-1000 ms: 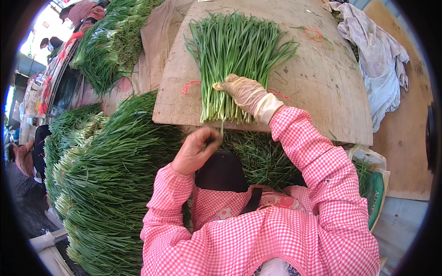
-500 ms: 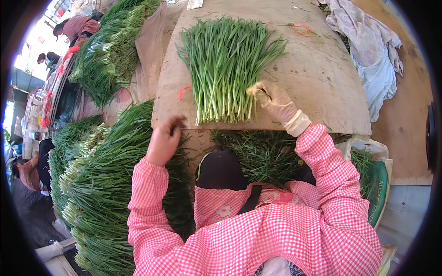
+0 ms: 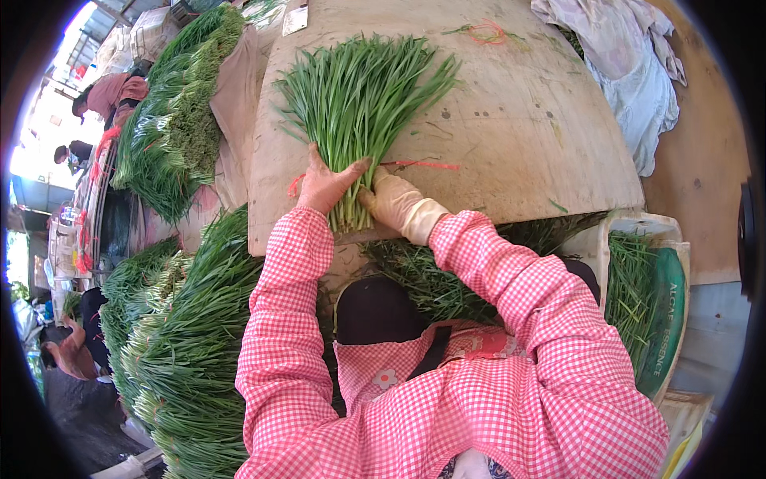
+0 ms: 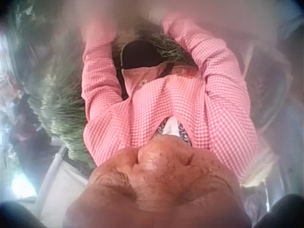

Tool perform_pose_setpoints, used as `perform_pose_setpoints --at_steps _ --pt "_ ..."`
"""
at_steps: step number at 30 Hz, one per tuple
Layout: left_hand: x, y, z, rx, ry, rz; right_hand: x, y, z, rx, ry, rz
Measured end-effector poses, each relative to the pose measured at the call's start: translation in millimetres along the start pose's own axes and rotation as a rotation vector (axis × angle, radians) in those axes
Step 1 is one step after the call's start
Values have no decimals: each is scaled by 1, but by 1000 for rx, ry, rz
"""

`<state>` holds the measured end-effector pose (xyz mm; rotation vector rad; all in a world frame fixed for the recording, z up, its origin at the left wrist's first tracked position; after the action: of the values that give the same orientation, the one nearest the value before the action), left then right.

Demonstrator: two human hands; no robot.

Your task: The person bundles green onions by hand, removes individual stems from a crate, and secures the bunches with red rubber bands.

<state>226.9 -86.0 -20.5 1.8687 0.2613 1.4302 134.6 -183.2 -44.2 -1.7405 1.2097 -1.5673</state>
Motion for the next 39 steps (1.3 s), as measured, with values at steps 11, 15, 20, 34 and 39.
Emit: perform_pose_setpoints --at_steps 11,15,20,34,39 --pt "-11 6 -28 17 139 321 -25 21 -22 64 -331 396" --pt "-19 -15 -24 102 11 31 21 39 -63 37 -443 18" --pt "8 -42 -14 -54 -13 87 212 107 -181 185 -75 464" --pt "50 -74 38 -65 16 257 150 427 -655 -1188 443 415" --pt "71 -14 -20 -118 259 436 117 423 -666 -1282 460 -41"
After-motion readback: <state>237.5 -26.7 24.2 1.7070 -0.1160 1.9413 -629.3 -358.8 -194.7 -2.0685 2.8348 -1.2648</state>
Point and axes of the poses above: each hand's wrist, its own z-axis towards the middle knuckle, its own x-axis out of the back of the hand, y = z × x, the point moved 10 cm from there along z, towards the middle knuckle, and after that the axes turned 6 degrees about z, right-handed, at the moved point
